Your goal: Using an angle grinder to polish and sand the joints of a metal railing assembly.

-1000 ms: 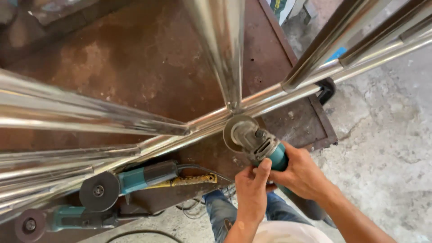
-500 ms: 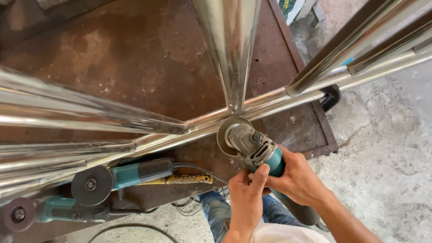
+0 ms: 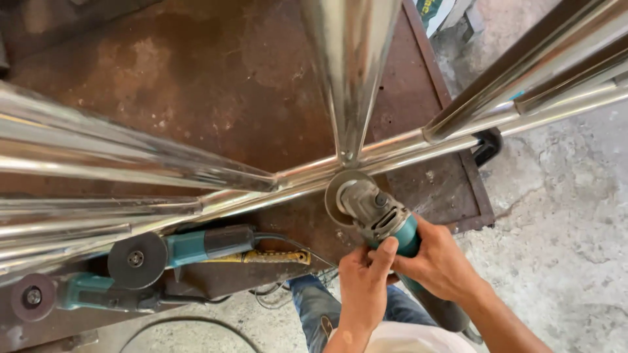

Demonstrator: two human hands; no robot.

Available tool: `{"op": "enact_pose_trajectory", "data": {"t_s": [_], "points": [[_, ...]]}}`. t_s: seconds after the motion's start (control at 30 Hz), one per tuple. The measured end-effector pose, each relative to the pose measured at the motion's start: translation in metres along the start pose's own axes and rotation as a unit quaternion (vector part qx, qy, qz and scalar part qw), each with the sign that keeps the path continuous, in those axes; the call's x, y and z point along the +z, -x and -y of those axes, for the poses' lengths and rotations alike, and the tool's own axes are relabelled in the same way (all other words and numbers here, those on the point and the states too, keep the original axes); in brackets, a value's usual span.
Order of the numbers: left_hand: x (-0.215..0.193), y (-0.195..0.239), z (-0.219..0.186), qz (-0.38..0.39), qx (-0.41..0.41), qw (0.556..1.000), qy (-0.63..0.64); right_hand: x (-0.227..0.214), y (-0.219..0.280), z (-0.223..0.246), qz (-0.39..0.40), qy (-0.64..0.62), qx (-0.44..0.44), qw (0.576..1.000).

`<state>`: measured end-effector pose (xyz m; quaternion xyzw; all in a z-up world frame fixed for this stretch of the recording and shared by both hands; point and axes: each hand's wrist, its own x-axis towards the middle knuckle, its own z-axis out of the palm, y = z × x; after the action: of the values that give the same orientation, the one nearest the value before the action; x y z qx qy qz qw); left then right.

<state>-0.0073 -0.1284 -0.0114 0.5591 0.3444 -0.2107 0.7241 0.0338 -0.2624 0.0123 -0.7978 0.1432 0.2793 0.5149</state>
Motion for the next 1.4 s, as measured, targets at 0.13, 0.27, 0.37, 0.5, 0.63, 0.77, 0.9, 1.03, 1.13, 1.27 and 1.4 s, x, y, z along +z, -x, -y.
{"op": "enact_pose_trajectory", "data": {"t_s": [0.13, 0.27, 0.37, 0.5, 0.63, 0.77, 0.9, 1.03, 1.13, 1.27, 1.4], "points": [[0.004, 0.002, -0.006, 0.053, -0.011, 0.998, 0.02, -0.006, 0.001, -0.001, -0.015, 0.069, 0.009, 0.997], [0.008, -0.007, 0.005, 0.045, -0.018, 0.998, 0.038, -0.008, 0.002, 0.001, -0.024, 0.067, 0.013, 0.997], [0.007, -0.008, 0.014, 0.077, 0.003, 0.994, 0.078, -0.007, 0.006, -0.001, -0.052, 0.077, 0.008, 0.996], [0.005, -0.01, 0.014, 0.089, 0.013, 0.992, 0.091, -0.007, 0.006, -0.002, -0.063, 0.135, -0.026, 0.989], [0.002, -0.012, 0.025, 0.135, 0.023, 0.976, 0.168, -0.007, 0.012, 0.001, -0.082, 0.211, -0.068, 0.972], [0.005, -0.012, 0.025, 0.16, -0.009, 0.962, 0.22, -0.01, 0.02, 0.013, -0.073, 0.283, -0.048, 0.955], [0.008, -0.01, 0.019, 0.197, -0.002, 0.945, 0.261, -0.011, 0.025, 0.025, -0.088, 0.323, -0.029, 0.942], [0.011, -0.011, 0.019, 0.2, -0.019, 0.943, 0.266, -0.012, 0.026, 0.029, -0.093, 0.352, -0.004, 0.931], [0.013, -0.012, 0.018, 0.215, -0.014, 0.941, 0.262, -0.009, 0.028, 0.037, -0.096, 0.331, 0.018, 0.938], [0.012, -0.014, 0.017, 0.23, -0.004, 0.942, 0.245, -0.005, 0.033, 0.042, -0.116, 0.319, 0.021, 0.94], [0.014, -0.019, 0.018, 0.229, 0.001, 0.94, 0.252, -0.003, 0.034, 0.052, -0.129, 0.325, 0.037, 0.936]]}}
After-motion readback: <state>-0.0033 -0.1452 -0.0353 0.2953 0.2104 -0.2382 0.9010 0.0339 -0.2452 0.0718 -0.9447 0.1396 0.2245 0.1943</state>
